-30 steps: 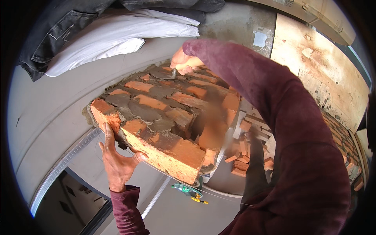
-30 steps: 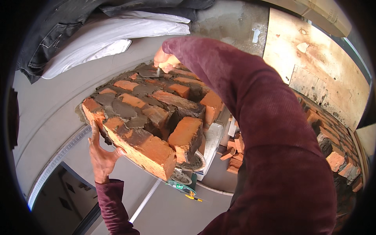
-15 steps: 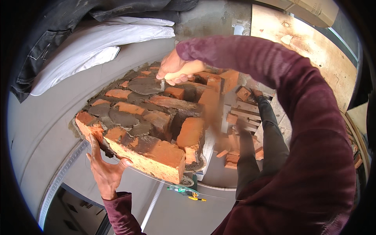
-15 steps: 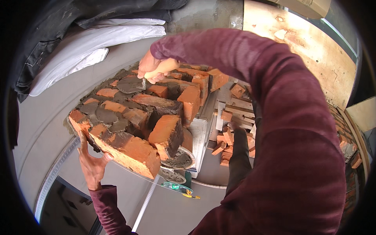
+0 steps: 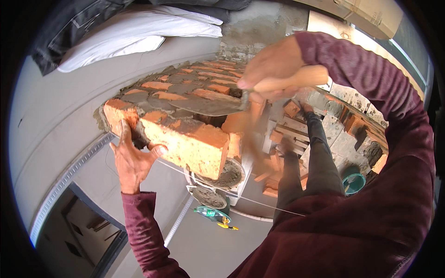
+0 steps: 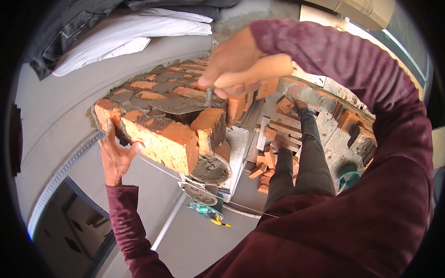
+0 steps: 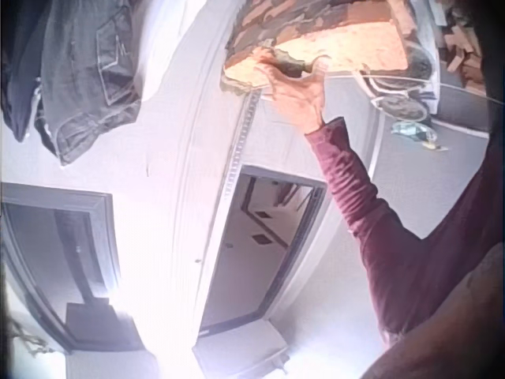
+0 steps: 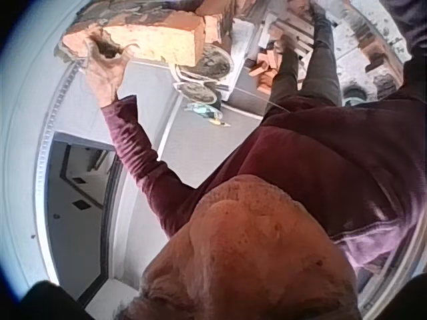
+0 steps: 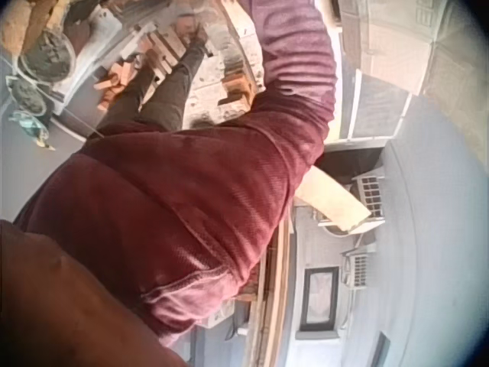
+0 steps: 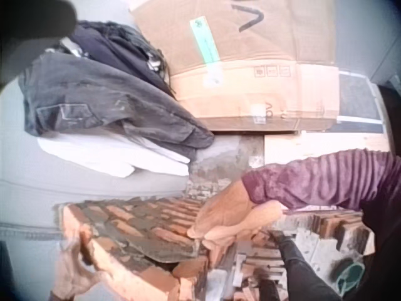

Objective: The person is laying bricks by using a trowel to apply mortar onto a wall and placing bricks on top.

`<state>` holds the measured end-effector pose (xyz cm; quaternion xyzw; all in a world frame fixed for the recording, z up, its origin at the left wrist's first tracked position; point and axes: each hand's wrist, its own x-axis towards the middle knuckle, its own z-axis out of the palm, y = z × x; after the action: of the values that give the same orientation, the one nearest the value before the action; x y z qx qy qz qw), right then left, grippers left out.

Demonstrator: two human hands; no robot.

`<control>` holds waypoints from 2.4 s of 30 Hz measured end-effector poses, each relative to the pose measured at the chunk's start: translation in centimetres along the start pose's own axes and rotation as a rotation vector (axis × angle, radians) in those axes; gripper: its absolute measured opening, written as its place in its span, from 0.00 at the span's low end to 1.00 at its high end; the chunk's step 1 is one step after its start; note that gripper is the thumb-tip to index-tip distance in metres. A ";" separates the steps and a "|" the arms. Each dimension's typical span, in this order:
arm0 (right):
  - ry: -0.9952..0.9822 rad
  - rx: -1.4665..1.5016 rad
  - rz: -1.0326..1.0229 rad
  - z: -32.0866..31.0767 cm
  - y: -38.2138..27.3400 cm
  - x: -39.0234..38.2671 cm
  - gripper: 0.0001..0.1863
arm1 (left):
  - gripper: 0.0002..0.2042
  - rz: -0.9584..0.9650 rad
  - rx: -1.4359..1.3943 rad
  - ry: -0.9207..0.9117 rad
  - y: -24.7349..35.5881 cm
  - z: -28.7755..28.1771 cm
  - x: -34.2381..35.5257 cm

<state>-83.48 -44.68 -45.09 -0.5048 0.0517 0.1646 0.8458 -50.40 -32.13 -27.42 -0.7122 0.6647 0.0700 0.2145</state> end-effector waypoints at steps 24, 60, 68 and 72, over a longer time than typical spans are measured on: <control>0.882 -1.265 0.087 44.8 -9.5 1.6 0.11 | 0.34 -0.023 -1.187 0.399 -8.4 11.3 -31.6; 1.859 0.043 0.733 64.5 38.1 0.7 0.18 | 0.35 -0.989 -2.542 0.097 0.5 44.8 -28.7; 1.079 -0.196 1.324 73.0 42.9 1.0 0.14 | 0.21 -0.838 -2.612 0.166 -3.3 52.6 -26.5; 1.189 -0.170 1.276 75.3 45.9 0.9 0.18 | 0.13 -0.521 -2.036 0.261 -1.6 52.5 -26.1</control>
<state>-103.74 41.18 -47.23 -0.4432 0.7441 0.3191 0.3848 -41.92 12.79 -64.14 -0.6786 0.1372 0.4688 -0.5485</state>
